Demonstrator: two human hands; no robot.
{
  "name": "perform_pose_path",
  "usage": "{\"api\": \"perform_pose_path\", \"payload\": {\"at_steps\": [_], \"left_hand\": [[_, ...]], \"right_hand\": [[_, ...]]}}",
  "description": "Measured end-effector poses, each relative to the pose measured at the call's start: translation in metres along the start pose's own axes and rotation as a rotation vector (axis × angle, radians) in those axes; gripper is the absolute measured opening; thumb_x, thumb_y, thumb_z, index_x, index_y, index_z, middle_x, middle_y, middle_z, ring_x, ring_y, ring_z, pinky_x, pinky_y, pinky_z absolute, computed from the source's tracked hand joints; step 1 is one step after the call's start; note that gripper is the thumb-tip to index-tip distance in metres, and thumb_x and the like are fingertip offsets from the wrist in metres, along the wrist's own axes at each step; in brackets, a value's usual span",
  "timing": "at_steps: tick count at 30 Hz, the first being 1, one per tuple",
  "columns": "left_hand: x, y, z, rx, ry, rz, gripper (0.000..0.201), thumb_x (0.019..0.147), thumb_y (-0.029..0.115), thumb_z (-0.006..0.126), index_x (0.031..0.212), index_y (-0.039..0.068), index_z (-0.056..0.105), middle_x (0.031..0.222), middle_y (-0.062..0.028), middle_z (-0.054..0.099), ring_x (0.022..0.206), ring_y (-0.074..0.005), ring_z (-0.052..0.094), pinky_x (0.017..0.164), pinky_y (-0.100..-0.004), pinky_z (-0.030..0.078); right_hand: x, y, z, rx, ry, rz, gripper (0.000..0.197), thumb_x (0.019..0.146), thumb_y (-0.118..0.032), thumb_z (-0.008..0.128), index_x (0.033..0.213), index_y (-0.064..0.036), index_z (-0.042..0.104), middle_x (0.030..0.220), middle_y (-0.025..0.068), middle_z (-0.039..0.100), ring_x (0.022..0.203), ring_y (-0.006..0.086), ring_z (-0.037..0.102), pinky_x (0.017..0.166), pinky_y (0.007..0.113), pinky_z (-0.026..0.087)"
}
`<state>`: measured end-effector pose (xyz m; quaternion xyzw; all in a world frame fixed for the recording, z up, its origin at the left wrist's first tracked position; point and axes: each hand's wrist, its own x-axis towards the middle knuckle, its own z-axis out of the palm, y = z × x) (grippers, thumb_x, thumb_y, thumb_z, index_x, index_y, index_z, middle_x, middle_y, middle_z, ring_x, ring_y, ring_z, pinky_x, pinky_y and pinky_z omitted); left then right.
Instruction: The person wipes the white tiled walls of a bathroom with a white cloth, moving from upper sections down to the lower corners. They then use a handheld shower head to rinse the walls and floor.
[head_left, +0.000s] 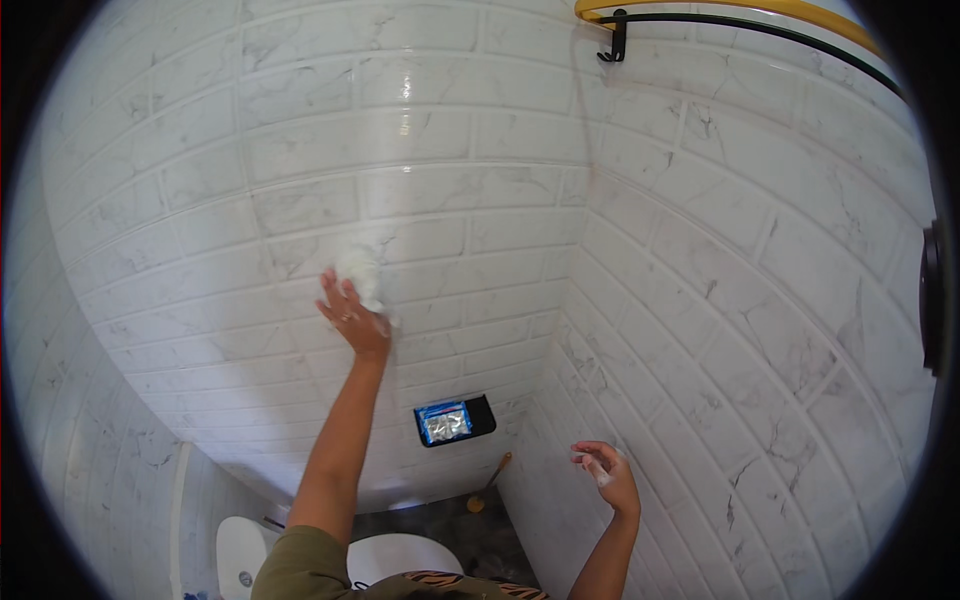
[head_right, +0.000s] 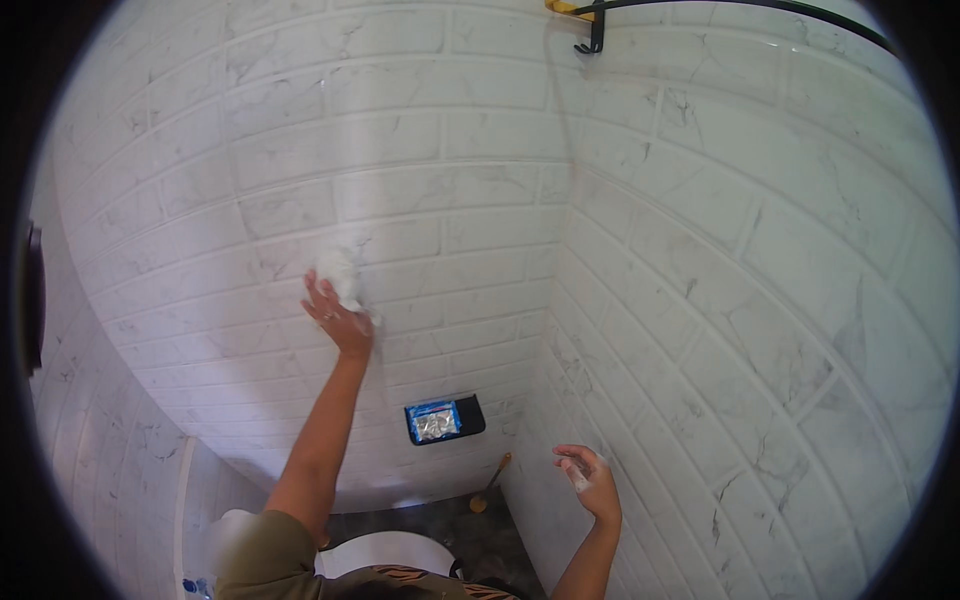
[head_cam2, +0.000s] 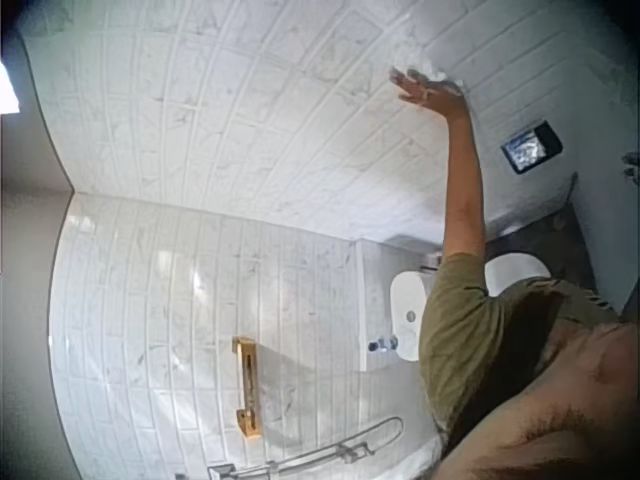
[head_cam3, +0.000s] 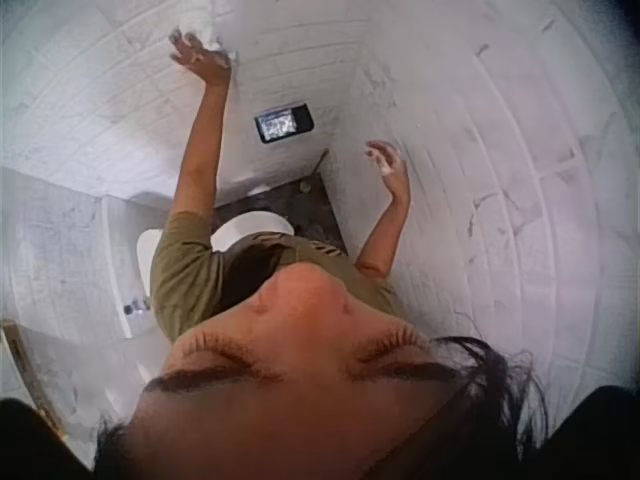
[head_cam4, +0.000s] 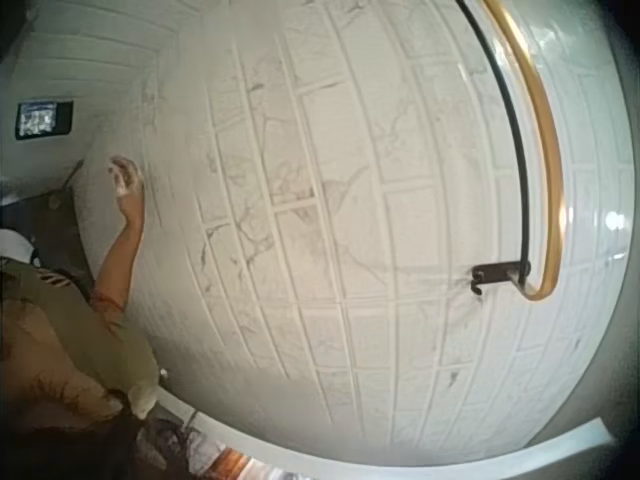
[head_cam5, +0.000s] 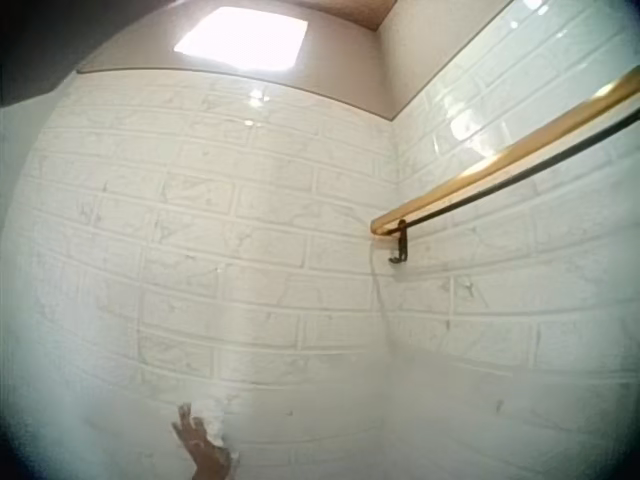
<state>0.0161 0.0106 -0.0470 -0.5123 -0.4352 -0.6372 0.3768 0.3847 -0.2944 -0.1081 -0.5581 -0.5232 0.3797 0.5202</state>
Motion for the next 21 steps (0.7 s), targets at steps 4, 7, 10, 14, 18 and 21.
{"api": "perform_pose_path", "payload": {"at_steps": [4,7,10,14,18,21], "left_hand": [[-0.034,0.077,0.044,-0.005,-0.052,0.111,0.06,0.093,0.015,0.041,0.149,0.008,0.021,0.148,-0.0266,0.033,0.136,-0.0416,0.036,0.115,-0.0547,0.004],[-0.063,0.134,0.078,-0.047,-0.077,0.097,0.044,0.094,0.013,0.044,0.137,0.01,0.038,0.146,-0.0233,0.038,0.136,-0.0388,0.037,0.116,-0.0517,0.004],[-0.087,0.189,0.11,-0.01,-0.087,0.11,0.013,0.092,0.02,0.054,0.104,0.015,0.058,0.144,-0.0131,0.045,0.134,-0.0308,0.041,0.116,-0.0498,0.008],[-0.11,0.235,0.135,-0.015,-0.107,0.087,0.008,0.089,0.027,0.062,0.094,0.021,0.066,0.142,-0.002,0.049,0.132,-0.0217,0.044,0.116,-0.0461,0.011],[-0.106,0.237,0.124,-0.105,-0.199,0.105,0.019,0.092,0.019,0.057,0.107,0.024,0.067,0.143,0.0001,0.048,0.133,-0.0199,0.043,0.117,-0.045,0.008],[-0.1,0.213,0.109,-0.071,-0.267,0.265,0.027,0.092,0.016,0.055,0.116,0.023,0.063,0.146,-0.0026,0.045,0.136,-0.0214,0.039,0.117,-0.0464,0.004]], "right_hand": [[0.027,-0.016,-0.025,-0.022,0.006,-0.015,0.022,0.093,-0.002,0.056,0.114,0.0015,0.06,0.111,0.0114,0.065,0.1,0.0197,0.064,0.087,0.031,0.049],[0.038,-0.019,-0.034,-0.092,-0.077,-0.039,0.024,0.091,-0.004,0.059,0.115,-0.0011,0.061,0.111,0.0109,0.065,0.103,0.0202,0.063,0.087,0.032,0.049],[0.039,-0.016,-0.034,-0.166,-0.132,-0.063,0.027,0.089,-0.007,0.063,0.115,-0.0018,0.06,0.111,0.0121,0.064,0.102,0.0226,0.063,0.086,0.034,0.05],[0.042,-0.021,-0.032,-0.5,-0.173,-0.173,0.032,0.085,-0.009,0.067,0.116,-0.0006,0.059,0.11,0.016,0.064,0.098,0.0275,0.064,0.085,0.036,0.05],[0.04,-0.017,-0.033,-0.548,-0.191,-0.157,0.034,0.084,-0.009,0.068,0.116,-0.0015,0.06,0.11,0.0176,0.064,0.095,0.0296,0.064,0.083,0.036,0.049],[0.041,-0.005,-0.038,-0.517,-0.192,-0.153,0.034,0.084,-0.01,0.068,0.115,-0.0017,0.06,0.109,0.0175,0.064,0.095,0.0287,0.065,0.083,0.036,0.049]]}}
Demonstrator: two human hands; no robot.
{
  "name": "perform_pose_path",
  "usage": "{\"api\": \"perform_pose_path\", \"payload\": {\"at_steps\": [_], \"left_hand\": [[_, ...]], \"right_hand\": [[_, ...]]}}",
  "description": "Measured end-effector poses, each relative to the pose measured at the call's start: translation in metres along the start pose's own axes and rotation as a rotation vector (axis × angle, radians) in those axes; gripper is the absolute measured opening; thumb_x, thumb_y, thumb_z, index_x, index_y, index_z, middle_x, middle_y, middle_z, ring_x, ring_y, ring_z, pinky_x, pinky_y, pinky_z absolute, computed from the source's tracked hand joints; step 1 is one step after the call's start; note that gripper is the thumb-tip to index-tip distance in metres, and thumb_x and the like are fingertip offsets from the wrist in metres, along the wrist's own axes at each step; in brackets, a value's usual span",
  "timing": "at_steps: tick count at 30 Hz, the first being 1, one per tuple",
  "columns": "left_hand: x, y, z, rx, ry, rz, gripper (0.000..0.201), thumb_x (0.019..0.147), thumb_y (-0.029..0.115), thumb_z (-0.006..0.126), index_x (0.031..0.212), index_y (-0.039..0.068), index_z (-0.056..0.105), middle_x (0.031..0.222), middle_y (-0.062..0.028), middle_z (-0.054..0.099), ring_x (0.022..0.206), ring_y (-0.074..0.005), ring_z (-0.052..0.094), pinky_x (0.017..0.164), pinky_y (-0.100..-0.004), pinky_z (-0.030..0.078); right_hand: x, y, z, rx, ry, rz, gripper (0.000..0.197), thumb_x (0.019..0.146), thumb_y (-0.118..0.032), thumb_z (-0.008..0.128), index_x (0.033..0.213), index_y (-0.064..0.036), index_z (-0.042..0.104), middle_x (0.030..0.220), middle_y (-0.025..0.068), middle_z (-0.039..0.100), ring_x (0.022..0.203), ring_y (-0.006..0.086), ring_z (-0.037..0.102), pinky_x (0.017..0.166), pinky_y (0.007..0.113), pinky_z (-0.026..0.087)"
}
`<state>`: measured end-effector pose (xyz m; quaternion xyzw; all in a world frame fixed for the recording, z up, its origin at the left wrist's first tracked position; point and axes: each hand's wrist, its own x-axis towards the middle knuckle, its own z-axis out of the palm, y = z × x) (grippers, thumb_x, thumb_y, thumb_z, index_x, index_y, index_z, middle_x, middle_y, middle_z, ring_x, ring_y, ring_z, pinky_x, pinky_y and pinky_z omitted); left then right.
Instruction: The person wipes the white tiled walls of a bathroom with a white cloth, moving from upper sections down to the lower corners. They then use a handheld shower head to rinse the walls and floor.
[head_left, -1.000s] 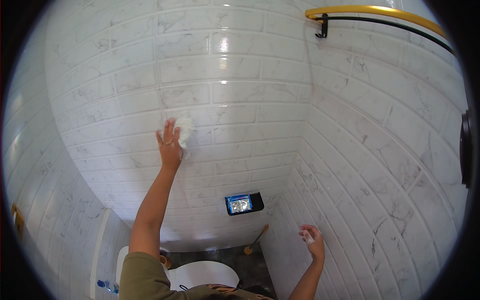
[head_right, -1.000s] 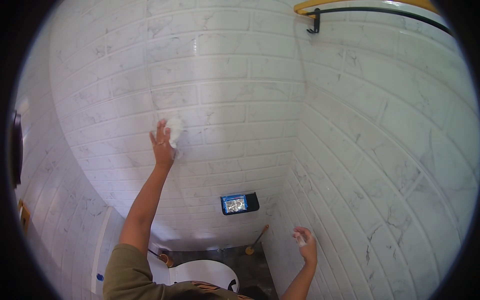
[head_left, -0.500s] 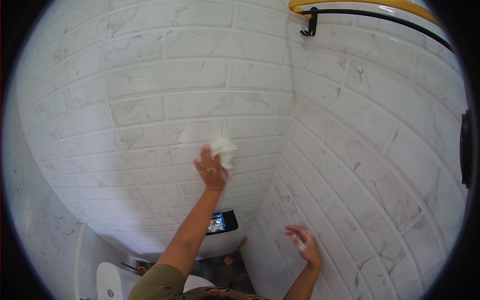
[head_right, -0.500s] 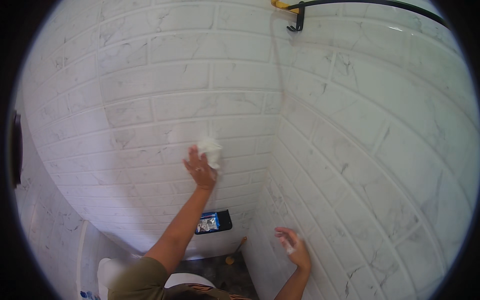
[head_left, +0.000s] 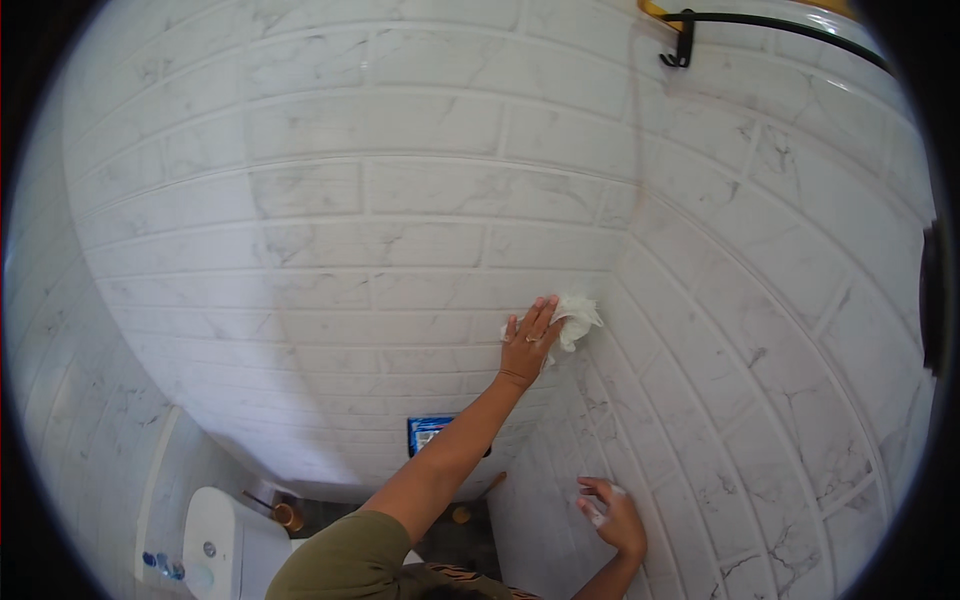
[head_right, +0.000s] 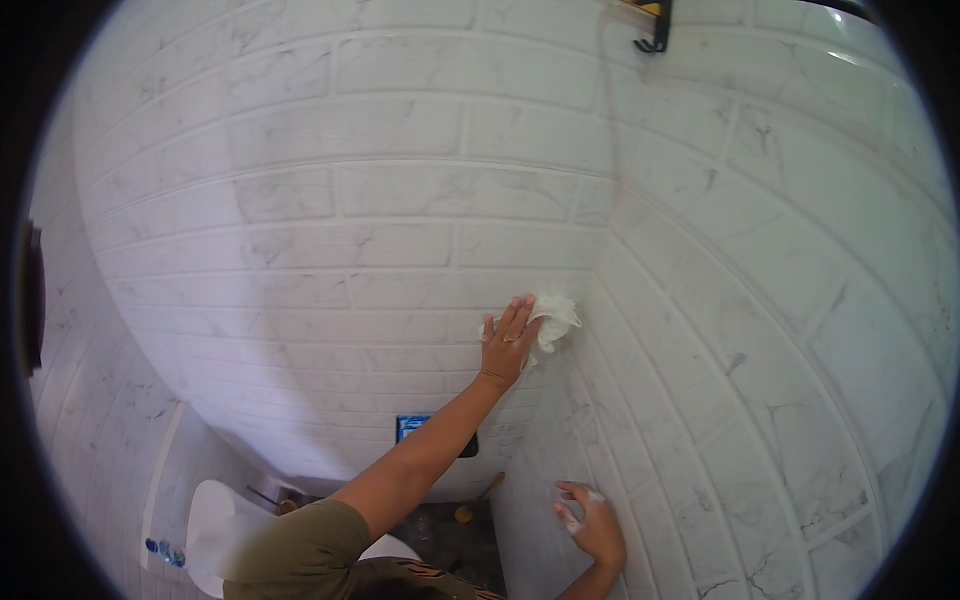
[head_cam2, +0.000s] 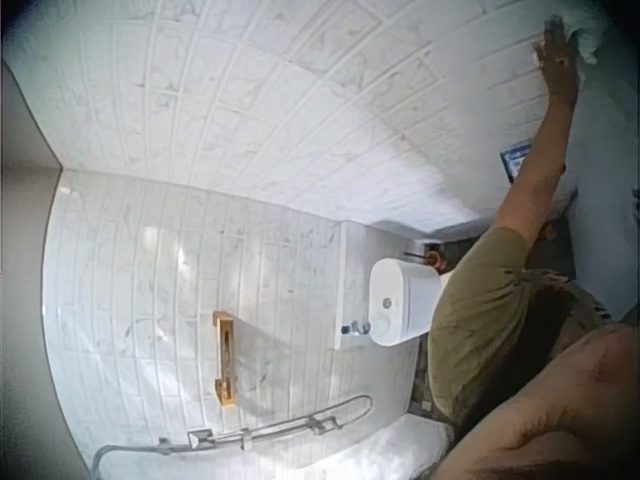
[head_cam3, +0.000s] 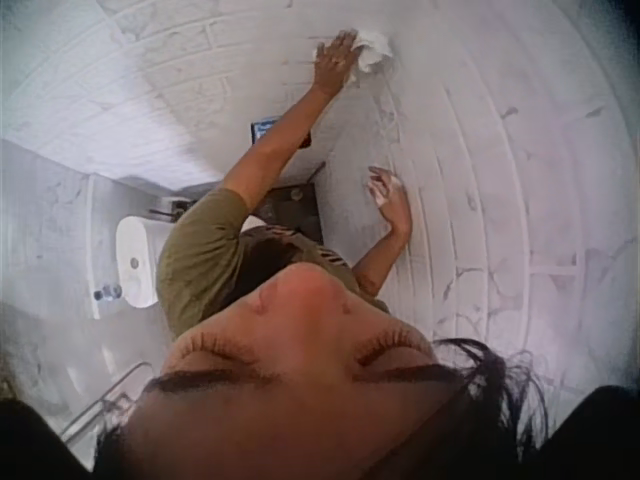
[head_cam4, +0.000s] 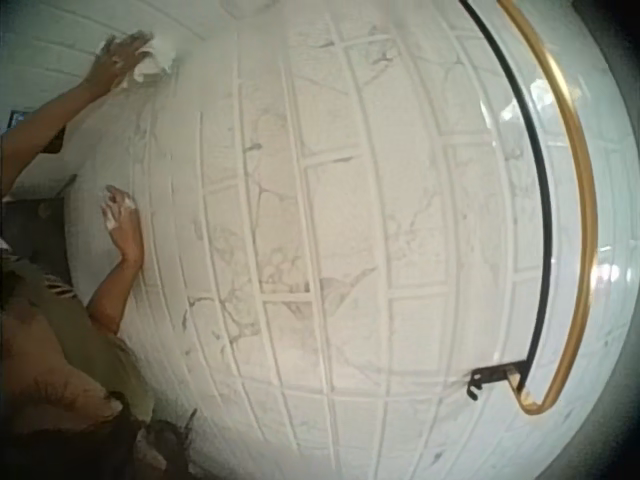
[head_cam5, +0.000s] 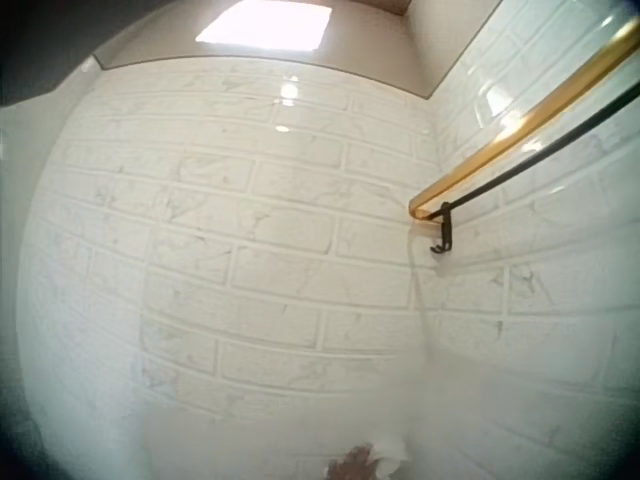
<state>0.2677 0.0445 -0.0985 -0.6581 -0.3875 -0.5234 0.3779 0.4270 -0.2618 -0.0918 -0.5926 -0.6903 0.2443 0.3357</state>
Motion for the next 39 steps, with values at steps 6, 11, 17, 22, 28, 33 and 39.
{"api": "perform_pose_path", "payload": {"at_steps": [6,11,17,22,28,33,39], "left_hand": [[-0.046,-0.139,-0.072,-0.06,0.009,-0.15,0.048,0.091,0.015,0.05,0.138,0.017,0.042,0.15,-0.0161,0.036,0.142,-0.0318,0.03,0.115,-0.0546,-0.005],[-0.062,-0.26,-0.165,0.192,0.042,-0.298,0.066,0.095,0.035,0.041,0.151,0.008,0.019,0.154,-0.0243,0.02,0.143,-0.0428,0.017,0.111,-0.0626,-0.002],[0.003,-0.279,-0.196,0.07,0.247,-0.322,0.072,0.091,0.037,0.051,0.15,0.006,0.023,0.155,-0.0279,0.013,0.144,-0.0427,0.013,0.111,-0.0613,0.0],[0.038,-0.213,-0.148,0.07,0.187,-0.128,0.075,0.084,0.044,0.059,0.15,0.023,0.029,0.152,-0.0275,0.024,0.142,-0.0406,0.022,0.113,-0.0575,0.0],[0.041,-0.129,-0.095,0.1,-0.121,0.134,0.057,0.085,0.027,0.057,0.14,0.034,0.045,0.152,-0.0063,0.036,0.142,-0.0268,0.028,0.116,-0.0538,-0.002],[0.041,-0.078,-0.06,0.148,-0.149,0.525,0.067,0.087,0.017,0.052,0.146,0.037,0.03,0.153,0.0014,0.032,0.142,-0.0189,0.029,0.117,-0.0505,0.003],[0.043,-0.087,-0.049,-0.015,-0.279,0.672,0.068,0.087,0.012,0.053,0.146,0.037,0.029,0.154,0.0041,0.029,0.141,-0.0168,0.029,0.118,-0.0486,0.011]], "right_hand": [[-0.005,0.003,0.003,0.116,-0.05,0.105,0.034,0.085,-0.01,0.067,0.117,-0.0007,0.06,0.109,0.017,0.065,0.097,0.0245,0.066,0.084,0.036,0.049],[-0.005,0.012,0.007,0.206,-0.049,0.12,0.034,0.085,-0.01,0.066,0.118,-0.0015,0.06,0.11,0.0163,0.065,0.096,0.0233,0.065,0.087,0.035,0.049],[-0.001,0.018,0.007,0.115,-0.093,0.162,0.035,0.086,-0.013,0.066,0.119,-0.002,0.06,0.101,0.0171,0.067,0.094,0.0248,0.066,0.085,0.036,0.049],[0.005,0.016,0.009,0.05,-0.105,0.191,0.037,0.086,-0.018,0.069,0.119,-0.0033,0.06,0.099,0.0192,0.067,0.091,0.0273,0.067,0.079,0.037,0.051],[0.008,0.017,0.01,-0.03,-0.099,0.201,0.041,0.085,-0.022,0.07,0.12,-0.0038,0.059,0.1,0.0213,0.067,0.091,0.0305,0.067,0.076,0.038,0.052],[0.008,0.02,0.011,-0.063,-0.11,0.175,0.042,0.086,-0.023,0.07,0.121,-0.0038,0.058,0.101,0.0223,0.066,0.091,0.0317,0.067,0.077,0.038,0.051],[0.012,0.019,0.012,-0.035,-0.129,0.189,0.042,0.087,-0.024,0.068,0.122,-0.0036,0.058,0.105,0.0209,0.067,0.094,0.0306,0.067,0.08,0.037,0.051]]}}
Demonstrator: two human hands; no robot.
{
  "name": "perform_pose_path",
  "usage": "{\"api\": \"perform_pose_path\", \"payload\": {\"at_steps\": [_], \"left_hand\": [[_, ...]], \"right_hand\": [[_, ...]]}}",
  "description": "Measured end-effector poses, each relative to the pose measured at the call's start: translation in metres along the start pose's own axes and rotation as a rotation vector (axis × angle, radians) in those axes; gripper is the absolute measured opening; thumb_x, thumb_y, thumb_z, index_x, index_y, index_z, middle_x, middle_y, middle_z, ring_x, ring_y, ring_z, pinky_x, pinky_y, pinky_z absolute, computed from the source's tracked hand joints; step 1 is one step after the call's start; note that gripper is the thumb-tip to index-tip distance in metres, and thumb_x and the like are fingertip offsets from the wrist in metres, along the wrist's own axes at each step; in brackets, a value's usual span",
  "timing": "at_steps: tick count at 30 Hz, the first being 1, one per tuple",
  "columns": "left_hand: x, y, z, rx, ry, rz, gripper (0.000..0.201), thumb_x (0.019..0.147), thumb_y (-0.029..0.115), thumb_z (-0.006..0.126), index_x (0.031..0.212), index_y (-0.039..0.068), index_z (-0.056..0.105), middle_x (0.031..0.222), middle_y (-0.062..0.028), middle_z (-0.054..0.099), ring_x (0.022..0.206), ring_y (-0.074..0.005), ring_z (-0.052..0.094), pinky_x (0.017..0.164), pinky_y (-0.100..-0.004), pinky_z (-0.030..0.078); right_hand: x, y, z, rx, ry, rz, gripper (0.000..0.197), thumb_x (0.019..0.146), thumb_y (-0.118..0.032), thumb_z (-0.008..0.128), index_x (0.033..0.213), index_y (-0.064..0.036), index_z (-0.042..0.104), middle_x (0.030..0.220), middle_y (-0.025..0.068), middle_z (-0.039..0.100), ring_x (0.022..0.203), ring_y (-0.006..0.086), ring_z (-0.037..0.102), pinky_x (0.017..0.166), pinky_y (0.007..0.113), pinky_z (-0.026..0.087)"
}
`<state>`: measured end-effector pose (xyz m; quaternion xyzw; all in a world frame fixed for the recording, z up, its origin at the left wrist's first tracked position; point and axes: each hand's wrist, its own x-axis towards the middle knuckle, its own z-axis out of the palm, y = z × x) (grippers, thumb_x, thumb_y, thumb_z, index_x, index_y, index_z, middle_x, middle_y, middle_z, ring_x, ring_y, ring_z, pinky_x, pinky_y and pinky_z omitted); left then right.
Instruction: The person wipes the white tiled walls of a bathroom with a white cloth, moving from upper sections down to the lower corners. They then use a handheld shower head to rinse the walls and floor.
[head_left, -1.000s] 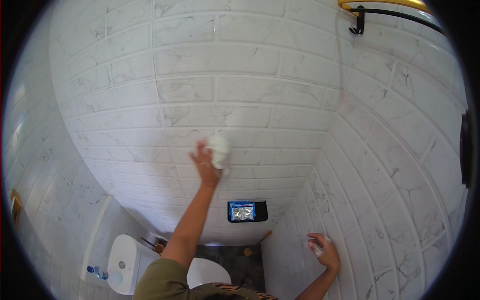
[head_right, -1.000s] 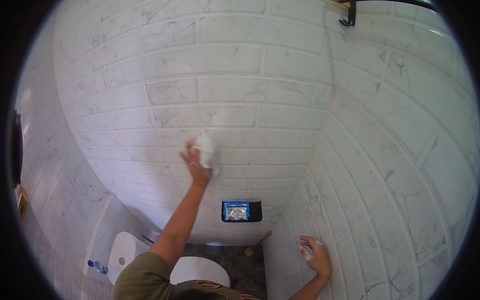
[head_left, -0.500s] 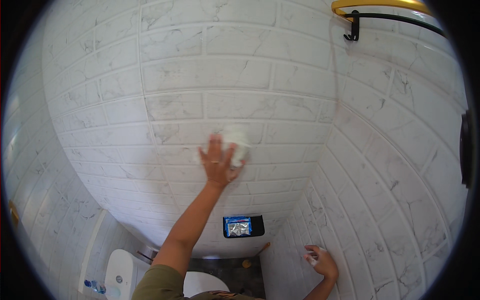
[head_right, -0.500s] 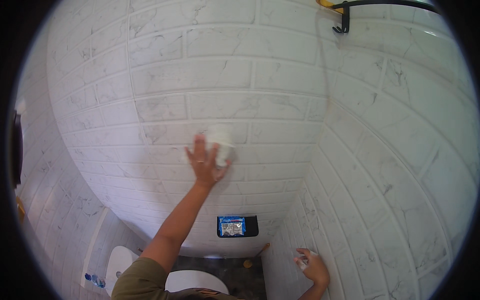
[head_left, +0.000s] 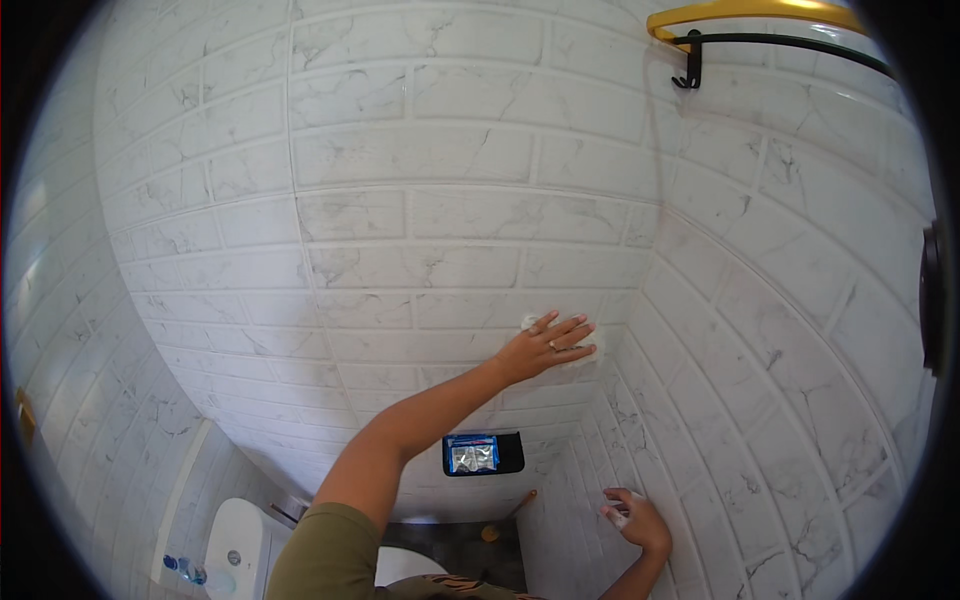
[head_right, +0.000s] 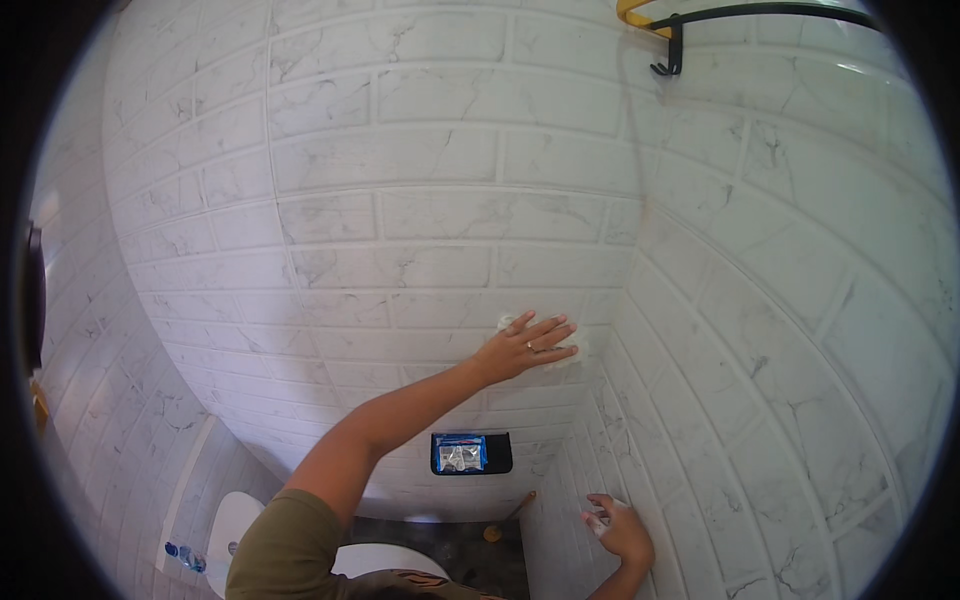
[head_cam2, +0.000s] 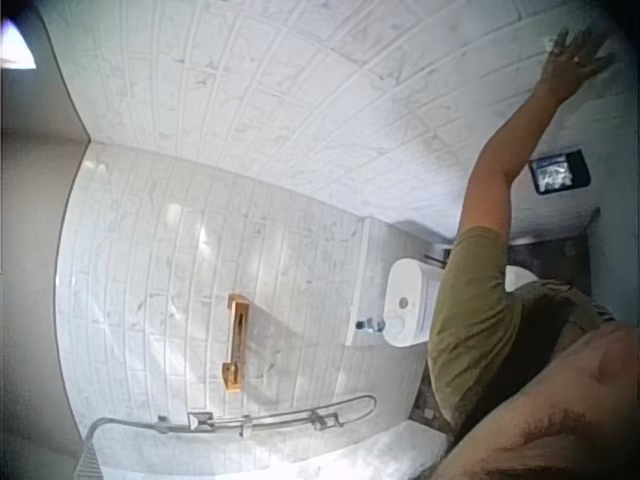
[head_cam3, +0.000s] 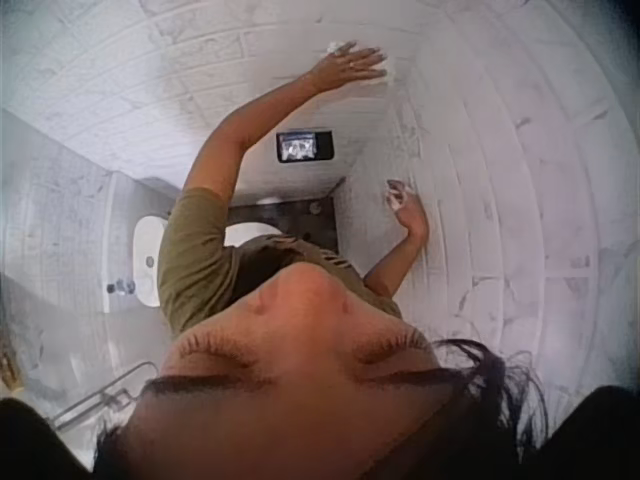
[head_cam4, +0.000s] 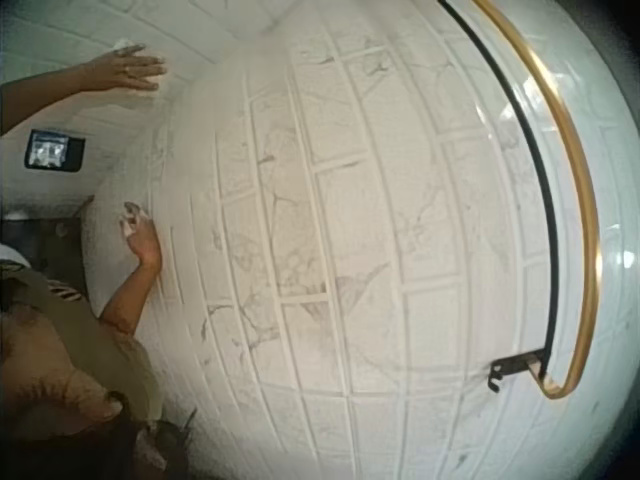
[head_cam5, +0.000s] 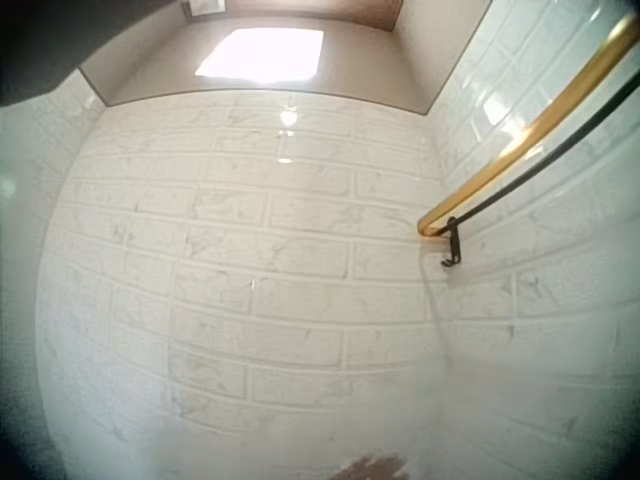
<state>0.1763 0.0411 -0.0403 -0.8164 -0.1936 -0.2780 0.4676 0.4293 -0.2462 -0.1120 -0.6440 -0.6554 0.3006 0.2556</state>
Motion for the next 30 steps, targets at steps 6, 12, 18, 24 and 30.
{"api": "perform_pose_path", "payload": {"at_steps": [6,12,18,24,30], "left_hand": [[0.027,-0.098,-0.071,-0.053,0.065,-0.114,0.056,0.089,0.011,0.05,0.14,0.032,0.042,0.149,-0.0028,0.039,0.139,-0.0191,0.034,0.109,-0.0593,0.025],[0.097,-0.232,-0.17,0.235,0.47,-0.631,0.062,0.084,0.005,0.056,0.14,0.029,0.045,0.148,-0.0029,0.042,0.139,-0.0234,0.036,0.109,-0.0636,0.02],[0.093,-0.187,-0.144,0.133,0.366,-0.551,0.065,0.08,0.002,0.056,0.139,0.027,0.047,0.148,-0.0033,0.041,0.139,-0.0242,0.036,0.111,-0.0582,0.019],[-0.005,-0.058,-0.055,-0.131,-0.063,-0.022,0.061,0.086,0.006,0.051,0.141,0.031,0.042,0.151,-0.0006,0.037,0.14,-0.0187,0.032,0.113,-0.0523,0.023],[0.001,-0.058,-0.048,-0.168,-0.165,0.238,0.058,0.086,0.012,0.051,0.14,0.033,0.043,0.152,0.0012,0.036,0.14,-0.0181,0.034,0.113,-0.0507,0.024]], "right_hand": [[-0.008,0.005,0.0,0.047,-0.035,-0.002,0.042,0.087,-0.023,0.068,0.123,-0.0013,0.058,0.11,0.0194,0.066,0.096,0.0286,0.067,0.082,0.036,0.051],[-0.007,0.024,0.006,0.056,-0.054,-0.016,0.043,0.088,-0.022,0.068,0.123,0.0,0.057,0.112,0.0179,0.066,0.098,0.0274,0.066,0.084,0.035,0.05],[-0.013,0.014,0.001,0.036,-0.074,0.063,0.044,0.089,-0.024,0.066,0.124,0.0001,0.056,0.114,0.0182,0.065,0.101,0.0277,0.065,0.085,0.035,0.05],[-0.006,0.009,0.005,0.065,-0.067,0.011,0.041,0.089,-0.023,0.066,0.123,-0.0006,0.057,0.11,0.0183,0.066,0.1,0.0258,0.065,0.085,0.035,0.05],[-0.013,0.019,0.005,0.011,-0.06,-0.005,0.043,0.089,-0.025,0.066,0.123,-0.0007,0.057,0.111,0.0189,0.066,0.1,0.0273,0.065,0.085,0.036,0.051]]}}
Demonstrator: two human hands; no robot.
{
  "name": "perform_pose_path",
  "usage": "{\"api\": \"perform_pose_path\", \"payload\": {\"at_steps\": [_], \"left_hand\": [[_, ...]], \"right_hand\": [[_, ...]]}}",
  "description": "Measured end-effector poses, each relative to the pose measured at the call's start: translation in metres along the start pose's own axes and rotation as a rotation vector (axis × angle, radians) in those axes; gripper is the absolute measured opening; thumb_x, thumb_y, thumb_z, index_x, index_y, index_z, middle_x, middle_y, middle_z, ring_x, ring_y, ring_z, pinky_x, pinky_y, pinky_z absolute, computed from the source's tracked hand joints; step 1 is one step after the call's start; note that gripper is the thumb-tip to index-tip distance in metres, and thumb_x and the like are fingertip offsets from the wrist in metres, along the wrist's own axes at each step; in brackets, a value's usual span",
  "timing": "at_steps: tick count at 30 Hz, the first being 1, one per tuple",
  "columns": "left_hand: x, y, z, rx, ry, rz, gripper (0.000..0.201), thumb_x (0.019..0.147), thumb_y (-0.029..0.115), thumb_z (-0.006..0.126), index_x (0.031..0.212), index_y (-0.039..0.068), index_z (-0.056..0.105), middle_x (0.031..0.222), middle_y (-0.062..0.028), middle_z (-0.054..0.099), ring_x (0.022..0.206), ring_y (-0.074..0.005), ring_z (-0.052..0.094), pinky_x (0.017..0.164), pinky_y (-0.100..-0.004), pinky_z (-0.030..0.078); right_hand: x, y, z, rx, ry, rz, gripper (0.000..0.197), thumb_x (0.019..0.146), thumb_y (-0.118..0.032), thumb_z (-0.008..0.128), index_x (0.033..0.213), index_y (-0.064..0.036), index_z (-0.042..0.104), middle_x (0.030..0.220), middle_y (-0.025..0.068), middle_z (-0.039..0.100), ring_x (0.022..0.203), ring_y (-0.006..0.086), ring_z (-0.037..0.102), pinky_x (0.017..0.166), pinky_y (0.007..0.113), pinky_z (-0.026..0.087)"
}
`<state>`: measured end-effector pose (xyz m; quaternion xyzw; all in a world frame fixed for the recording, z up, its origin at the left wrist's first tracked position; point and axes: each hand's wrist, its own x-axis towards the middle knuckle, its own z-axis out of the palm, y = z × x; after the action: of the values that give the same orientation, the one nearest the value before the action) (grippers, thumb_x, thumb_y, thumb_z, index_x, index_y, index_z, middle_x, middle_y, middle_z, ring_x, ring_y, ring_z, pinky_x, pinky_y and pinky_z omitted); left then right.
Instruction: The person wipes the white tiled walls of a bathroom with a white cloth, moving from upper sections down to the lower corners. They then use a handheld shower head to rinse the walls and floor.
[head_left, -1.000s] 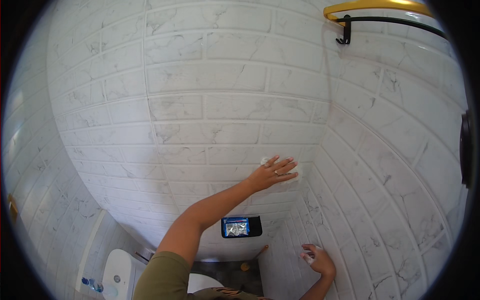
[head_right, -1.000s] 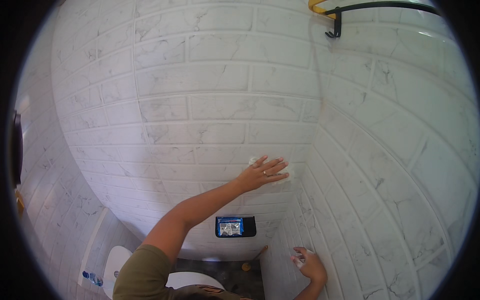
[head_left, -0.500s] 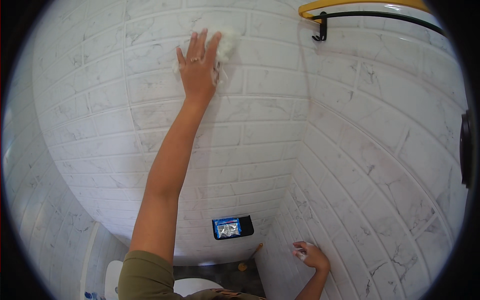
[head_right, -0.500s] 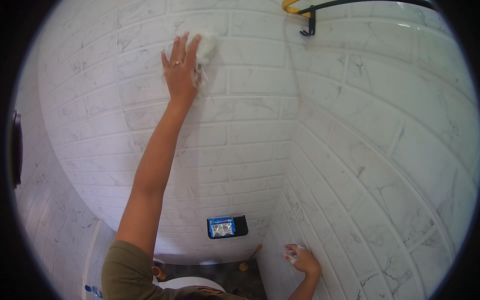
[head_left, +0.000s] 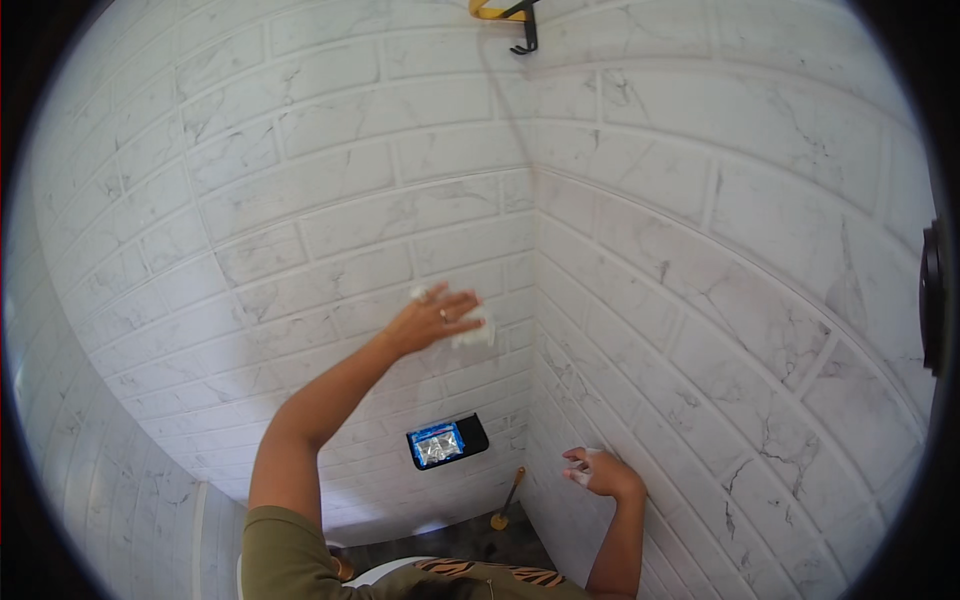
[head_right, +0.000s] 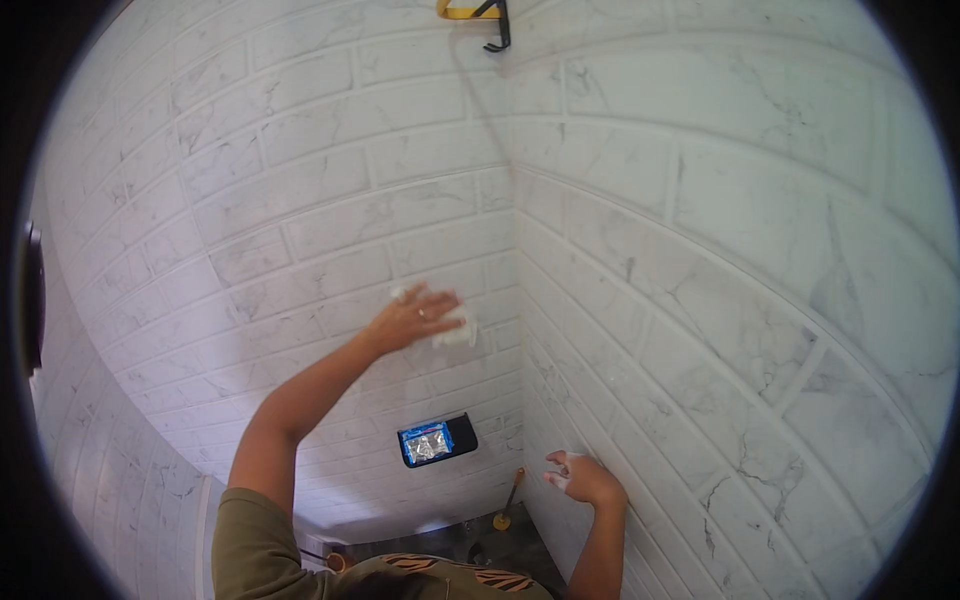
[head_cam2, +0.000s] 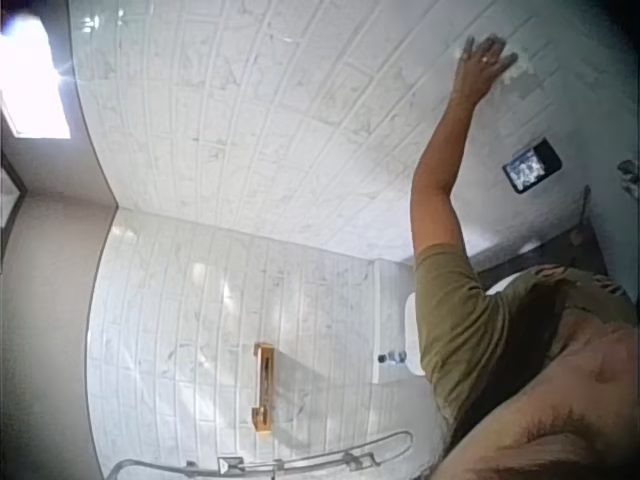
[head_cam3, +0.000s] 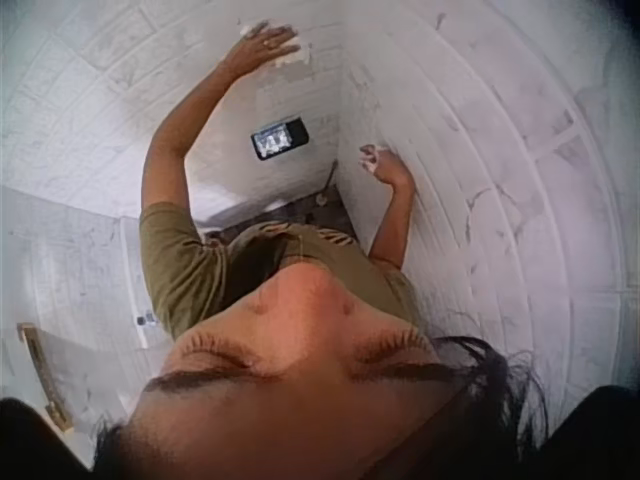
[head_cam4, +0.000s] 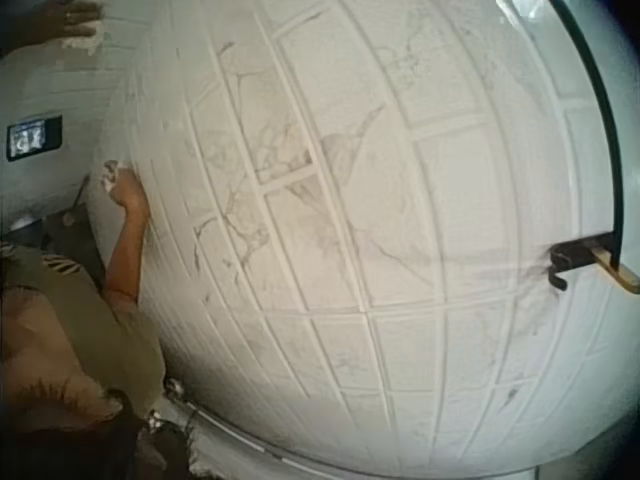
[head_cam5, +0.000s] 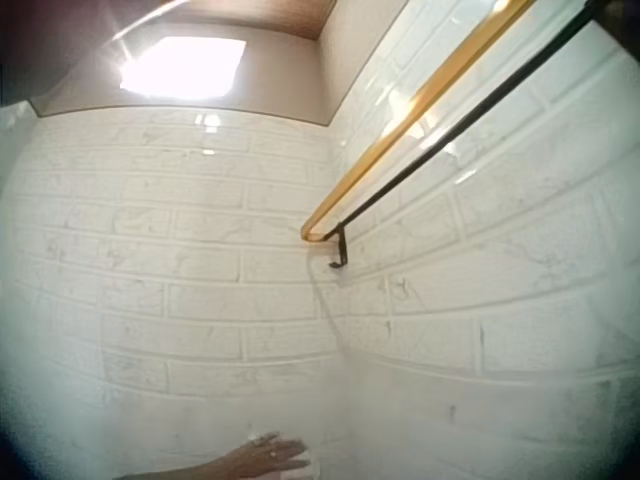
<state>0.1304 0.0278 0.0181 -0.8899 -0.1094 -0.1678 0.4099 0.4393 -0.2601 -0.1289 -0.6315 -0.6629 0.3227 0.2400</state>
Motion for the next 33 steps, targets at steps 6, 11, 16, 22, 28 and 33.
{"api": "perform_pose_path", "payload": {"at_steps": [6,11,16,22,28,33], "left_hand": [[0.118,-0.112,-0.102,0.315,0.433,-0.532,0.062,0.083,0.008,0.057,0.14,0.027,0.045,0.152,-0.0005,0.036,0.14,-0.0216,0.034,0.11,-0.0582,0.023],[0.168,-0.118,-0.118,0.234,0.536,-0.556,0.064,0.079,0.002,0.056,0.14,0.021,0.046,0.148,-0.0024,0.041,0.138,-0.0237,0.036,0.11,-0.0563,0.023],[0.162,-0.024,-0.017,0.09,0.438,-0.414,0.065,0.077,-0.002,0.054,0.139,0.014,0.046,0.145,-0.0048,0.044,0.137,-0.0228,0.037,0.109,-0.052,0.026],[0.069,0.083,0.072,-0.006,0.092,-0.162,0.057,0.085,0.011,0.052,0.141,0.018,0.042,0.148,-0.0027,0.041,0.14,-0.0184,0.033,0.111,-0.0468,0.025],[0.031,0.076,0.071,0.015,-0.028,-0.05,0.055,0.088,0.014,0.05,0.142,0.023,0.04,0.147,-0.0013,0.041,0.14,-0.0169,0.034,0.112,-0.0514,0.023],[0.039,-0.03,-0.019,0.433,0.166,-0.511,0.048,0.089,0.009,0.049,0.137,0.016,0.048,0.137,-0.0032,0.053,0.135,-0.0207,0.042,0.113,-0.0583,0.016]], "right_hand": [[-0.001,0.0,-0.001,-0.036,-0.019,-0.002,0.046,0.089,-0.029,0.065,0.124,-0.002,0.056,0.112,0.0217,0.064,0.102,0.0315,0.064,0.086,0.038,0.05],[-0.007,-0.011,-0.003,-0.121,-0.024,0.021,0.049,0.09,-0.032,0.062,0.128,-0.002,0.053,0.116,0.0245,0.061,0.108,0.039,0.059,0.093,0.042,0.045],[-0.006,-0.005,-0.002,-0.117,0.022,-0.055,0.048,0.089,-0.033,0.065,0.125,-0.0024,0.055,0.115,0.0238,0.062,0.106,0.0381,0.059,0.091,0.04,0.046],[-0.006,-0.007,-0.003,-0.132,0.016,-0.101,0.048,0.089,-0.032,0.064,0.125,-0.0012,0.055,0.118,0.0237,0.06,0.11,0.0389,0.057,0.095,0.041,0.044],[-0.004,-0.011,-0.004,-0.14,-0.022,-0.069,0.047,0.09,-0.031,0.063,0.125,-0.0005,0.054,0.117,0.0247,0.06,0.109,0.039,0.057,0.094,0.042,0.044],[-0.004,-0.004,-0.003,-0.156,-0.005,-0.075,0.047,0.09,-0.031,0.063,0.125,-0.0008,0.055,0.117,0.025,0.06,0.109,0.039,0.057,0.094,0.042,0.045]]}}
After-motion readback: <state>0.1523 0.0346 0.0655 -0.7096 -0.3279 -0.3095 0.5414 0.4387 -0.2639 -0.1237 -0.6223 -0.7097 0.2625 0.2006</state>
